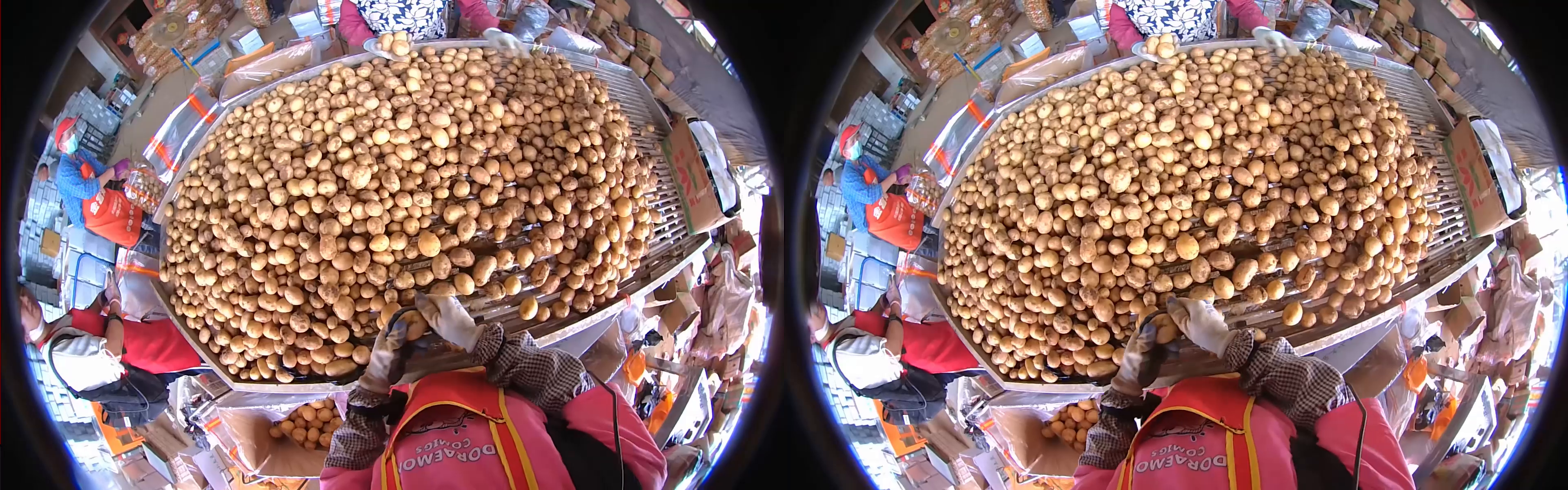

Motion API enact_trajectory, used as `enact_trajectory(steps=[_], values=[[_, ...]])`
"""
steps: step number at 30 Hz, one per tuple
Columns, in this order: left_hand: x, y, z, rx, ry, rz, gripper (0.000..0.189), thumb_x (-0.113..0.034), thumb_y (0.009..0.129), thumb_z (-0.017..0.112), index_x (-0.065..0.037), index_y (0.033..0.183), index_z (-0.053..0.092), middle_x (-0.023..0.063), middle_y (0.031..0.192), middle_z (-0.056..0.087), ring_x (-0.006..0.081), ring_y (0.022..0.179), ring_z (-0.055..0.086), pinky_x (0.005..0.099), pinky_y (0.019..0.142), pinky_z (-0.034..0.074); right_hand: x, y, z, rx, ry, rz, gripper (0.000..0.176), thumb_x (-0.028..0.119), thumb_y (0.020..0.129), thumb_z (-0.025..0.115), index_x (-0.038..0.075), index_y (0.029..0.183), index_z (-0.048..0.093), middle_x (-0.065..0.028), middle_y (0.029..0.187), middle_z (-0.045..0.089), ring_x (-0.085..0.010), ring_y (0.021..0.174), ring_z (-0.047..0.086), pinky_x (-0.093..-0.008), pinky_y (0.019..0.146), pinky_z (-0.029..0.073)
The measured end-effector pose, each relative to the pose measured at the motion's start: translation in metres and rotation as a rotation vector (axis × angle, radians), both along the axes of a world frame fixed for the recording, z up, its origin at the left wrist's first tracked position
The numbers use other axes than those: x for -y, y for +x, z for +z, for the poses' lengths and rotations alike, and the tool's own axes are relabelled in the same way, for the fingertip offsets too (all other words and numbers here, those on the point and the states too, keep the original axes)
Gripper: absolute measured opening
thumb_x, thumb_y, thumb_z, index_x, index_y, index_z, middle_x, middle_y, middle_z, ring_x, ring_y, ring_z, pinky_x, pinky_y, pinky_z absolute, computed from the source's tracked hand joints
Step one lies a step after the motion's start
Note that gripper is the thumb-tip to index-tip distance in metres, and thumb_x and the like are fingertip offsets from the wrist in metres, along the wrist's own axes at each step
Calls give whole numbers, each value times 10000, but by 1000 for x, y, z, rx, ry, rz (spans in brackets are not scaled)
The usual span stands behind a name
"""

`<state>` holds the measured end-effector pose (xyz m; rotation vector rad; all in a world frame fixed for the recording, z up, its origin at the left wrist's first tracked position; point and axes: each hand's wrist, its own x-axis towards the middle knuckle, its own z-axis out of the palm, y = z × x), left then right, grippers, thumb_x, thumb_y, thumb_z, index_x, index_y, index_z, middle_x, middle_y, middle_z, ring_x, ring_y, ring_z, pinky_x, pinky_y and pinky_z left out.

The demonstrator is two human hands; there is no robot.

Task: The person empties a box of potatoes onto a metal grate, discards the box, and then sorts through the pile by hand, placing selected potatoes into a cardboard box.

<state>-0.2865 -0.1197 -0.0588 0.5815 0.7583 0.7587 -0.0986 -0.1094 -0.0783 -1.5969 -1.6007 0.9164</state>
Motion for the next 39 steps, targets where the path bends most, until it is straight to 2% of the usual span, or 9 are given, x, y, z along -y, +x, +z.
enact_trajectory(steps=[6, 12, 14, 18, 22, 26, 28, 32, 39], values=[[27, -28, 16, 311, -281, 152, 523, -521, 997, 569, -89, 1292, 583, 102, 1222, 611, 295, 1199, 599, 487, 1033, 505, -33, 41, 15, 405, 254, 104, 392, 263, 982, 642, 4, 1270, 582, -212, 1077, 692, -281, 779, 726, -368, 603, 641], [32, -31, -30, 647, -243, 272, 401, -480, 1037, 499, -119, 995, 671, 61, 1014, 697, 229, 922, 627, 428, 804, 532, -139, 30, 36, 701, -373, 241, 599, 280, 959, 682, 130, 1482, 431, -188, 1379, 529, -224, 992, 664, -285, 736, 613], [34, -31, -24, 637, -56, 229, 404, -461, 1038, 504, -101, 1135, 660, 60, 1064, 680, 197, 824, 578, 398, 738, 505, -152, 33, 48, 100, -755, 34, 473, 197, 987, 644, 126, 1430, 495, -105, 1278, 608, -150, 789, 639, -259, 679, 607], [35, -34, 11, 89, -11, -49, 759, -553, 942, 625, -117, 1520, 398, 140, 1345, 594, 221, 910, 627, 303, 717, 542, -76, 26, 18, -751, -526, 50, 231, 121, 1006, 588, 29, 1215, 629, -120, 1052, 677, -150, 837, 677, -213, 694, 608], [49, -45, -21, -136, 417, -327, 666, -426, 1030, 523, -84, 1555, 297, 162, 1422, 526, 209, 920, 629, 320, 735, 547, 8, -27, 48, -344, -147, 467, 233, 232, 981, 654, 95, 1167, 683, -92, 1014, 713, -227, 948, 704, -382, 850, 601], [55, -62, -17, -425, 621, -410, 591, -435, 1018, 535, -76, 1470, 410, 110, 1216, 593, 204, 972, 600, 315, 688, 530, 15, 7, 57, 161, 219, 100, 288, 105, 932, 674, 92, 1220, 669, -90, 1150, 680, -274, 936, 693, -411, 836, 583], [56, -67, -2, 483, -486, 19, 595, -507, 1001, 530, -68, 1399, 477, 121, 1169, 601, 208, 951, 585, 299, 631, 497, 4, 0, 69, 279, -48, 236, 369, 153, 915, 673, 109, 1279, 625, -105, 1238, 630, -258, 1027, 661, -396, 812, 616], [52, -72, 17, 441, -549, 142, 675, -606, 961, 539, -76, 1379, 524, 125, 1145, 590, 188, 817, 561, 269, 537, 448, -12, -67, 28, 669, -131, 588, 472, 191, 925, 665, 214, 1381, 548, -81, 1478, 451, -280, 1213, 573, -403, 928, 584], [70, -89, 10, 714, -667, 248, 686, -614, 952, 576, -75, 1372, 521, 108, 1259, 587, 250, 1028, 593, 326, 664, 546, 18, 20, 41, 450, 207, 76, 324, 161, 849, 729, 100, 1165, 695, -141, 1249, 614, -269, 975, 673, -410, 791, 615]])
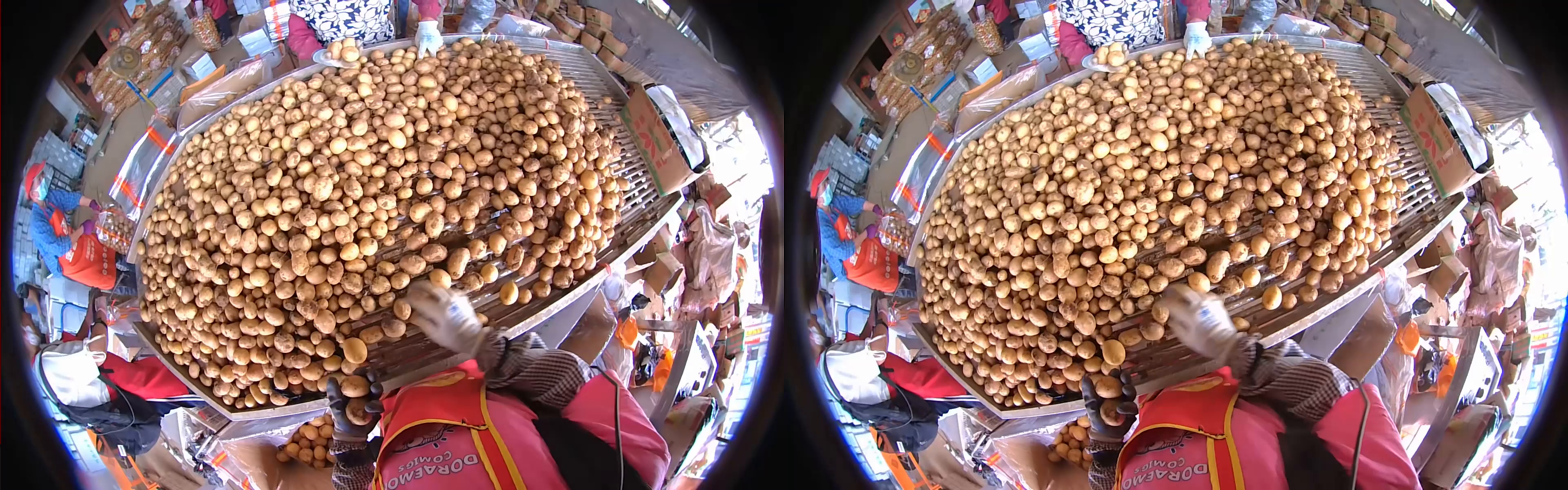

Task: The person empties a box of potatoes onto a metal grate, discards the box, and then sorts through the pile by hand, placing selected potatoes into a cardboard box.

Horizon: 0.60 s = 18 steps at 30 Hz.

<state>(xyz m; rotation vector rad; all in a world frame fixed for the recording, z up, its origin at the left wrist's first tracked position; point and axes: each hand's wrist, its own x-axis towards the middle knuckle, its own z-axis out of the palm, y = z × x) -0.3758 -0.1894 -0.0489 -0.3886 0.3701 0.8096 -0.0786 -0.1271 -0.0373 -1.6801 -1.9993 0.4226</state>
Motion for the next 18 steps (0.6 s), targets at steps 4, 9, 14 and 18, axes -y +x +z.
enact_trajectory(steps=[4, 9, 14, 18], values=[[4, 5, -3, -20, 100, -103, 664, -619, 946, 583, -135, 1399, 545, 117, 1263, 606, 263, 1027, 613, 327, 685, 546, 2, 64, 20, 201, -247, -366, 619, 139, 882, 687, 112, 1460, 469, -255, 1391, 504, -373, 1185, 596, -493, 1018, 500], [-20, 40, 7, -208, 167, -268, 609, -552, 962, 600, -95, 1360, 534, 115, 1225, 599, 245, 1000, 586, 316, 716, 525, -62, 36, 27, 624, -801, -384, 712, 46, 896, 555, 100, 1562, 308, -264, 1461, 454, -371, 1224, 584, -445, 1005, 530], [-28, 48, 4, -79, 118, -241, 652, -550, 975, 581, -31, 1362, 506, 128, 1169, 591, 234, 906, 565, 291, 675, 507, -42, 111, -3, -395, -522, -363, 694, -58, 867, 641, 38, 1510, 397, -183, 1341, 613, -265, 1055, 689, -333, 889, 577], [-24, 35, -14, 180, -81, -176, 632, -556, 973, 573, -50, 1348, 530, 124, 1141, 618, 256, 961, 596, 296, 660, 517, 3, 121, 0, -912, -479, -302, 587, 11, 922, 615, 11, 1482, 441, -167, 1308, 652, -256, 1113, 681, -321, 871, 576]])
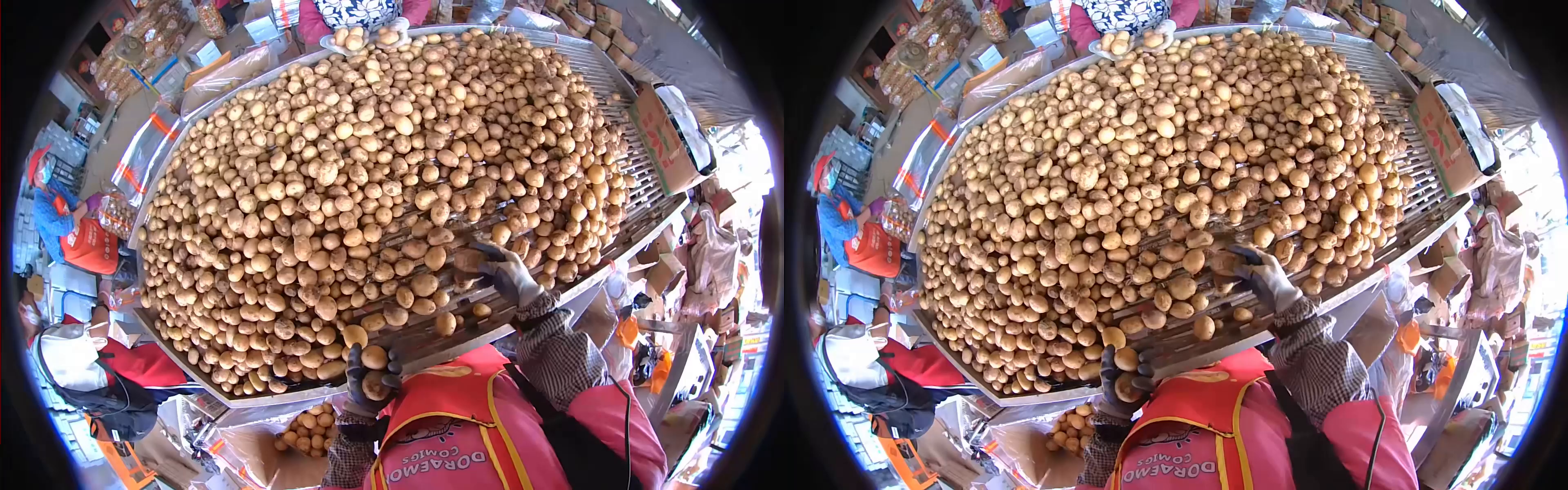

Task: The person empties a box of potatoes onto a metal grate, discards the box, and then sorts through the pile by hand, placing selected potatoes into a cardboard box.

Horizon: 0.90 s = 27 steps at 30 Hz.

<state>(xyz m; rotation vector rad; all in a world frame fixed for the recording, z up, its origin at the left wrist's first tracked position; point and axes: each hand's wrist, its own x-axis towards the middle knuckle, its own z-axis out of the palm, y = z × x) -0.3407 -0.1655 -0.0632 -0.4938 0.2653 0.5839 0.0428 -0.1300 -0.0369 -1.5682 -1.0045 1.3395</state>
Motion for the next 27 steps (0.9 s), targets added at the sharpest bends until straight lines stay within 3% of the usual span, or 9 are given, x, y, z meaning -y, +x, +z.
enact_trajectory(steps=[1, 5, 8, 9, 12, 18, 23, 25, 27], values=[[2, 2, 1, 1, -6, 3, 632, -556, 973, 573, -50, 1348, 530, 124, 1141, 618, 256, 961, 596, 296, 660, 517, 8, -13, 25, -466, -135, -124, 557, 52, 952, 595, 12, 1485, 438, -153, 1303, 654, -254, 1119, 678, -333, 873, 577], [0, 3, 10, -141, -89, 105, 560, -498, 992, 571, -68, 1348, 526, 140, 1200, 621, 272, 1003, 622, 309, 642, 538, 20, -47, 32, -434, -178, -82, 507, 150, 984, 574, 17, 1461, 467, -138, 1340, 621, -260, 1091, 688, -332, 853, 581], [6, 9, -1, -522, 610, -74, 512, -330, 1029, 558, -85, 1459, 426, 134, 1251, 599, 274, 1062, 631, 333, 689, 575, 24, -66, 15, -183, 43, 267, 400, 203, 999, 555, 16, 1352, 564, -120, 1265, 656, -243, 1020, 699, -352, 847, 600], [7, 13, 6, -545, 597, -56, 512, -330, 1029, 558, -85, 1459, 426, 134, 1251, 599, 274, 1062, 631, 333, 689, 575, 23, -81, 13, -681, -260, 130, 382, 196, 1006, 548, 21, 1345, 572, -112, 1240, 669, -238, 1006, 699, -351, 835, 601], [7, 30, 17, -458, 520, -309, 576, -253, 1028, 585, -120, 1542, 362, 106, 1304, 586, 222, 1047, 642, 360, 838, 587, 26, -122, 12, -56, -5, 435, 374, 242, 1009, 608, 12, 1304, 582, -145, 1135, 703, -231, 993, 694, -343, 829, 561], [33, 34, -49, -773, 791, -6, 632, -174, 999, 628, -42, 1540, 329, 90, 1360, 553, 198, 1144, 613, 343, 995, 525, 24, -170, 14, 552, 118, 472, 314, 271, 993, 648, 29, 1188, 600, -235, 1006, 676, -382, 902, 670, -446, 745, 527], [34, 22, -27, -693, 569, -35, 655, -275, 965, 704, -23, 1474, 377, 157, 1348, 581, 257, 1155, 642, 375, 968, 559, 18, -170, 5, 455, -107, 552, 248, 195, 1033, 564, 17, 1201, 606, -187, 1034, 685, -288, 898, 676, -406, 744, 533], [32, 15, -19, -577, 496, -81, 661, -293, 958, 715, -49, 1471, 377, 176, 1335, 598, 295, 1138, 659, 404, 942, 574, 21, -166, -16, 414, 148, 606, 236, 155, 1048, 525, 0, 1204, 610, -117, 1033, 702, -216, 910, 672, -347, 751, 532], [42, 16, -40, -680, 618, -60, 672, -483, 965, 655, -143, 1495, 420, 150, 1313, 595, 299, 1110, 640, 421, 900, 575, 11, -168, -18, 146, -7, 484, 272, 227, 1073, 507, 32, 1107, 693, -96, 927, 744, -261, 813, 698, -351, 718, 545]])
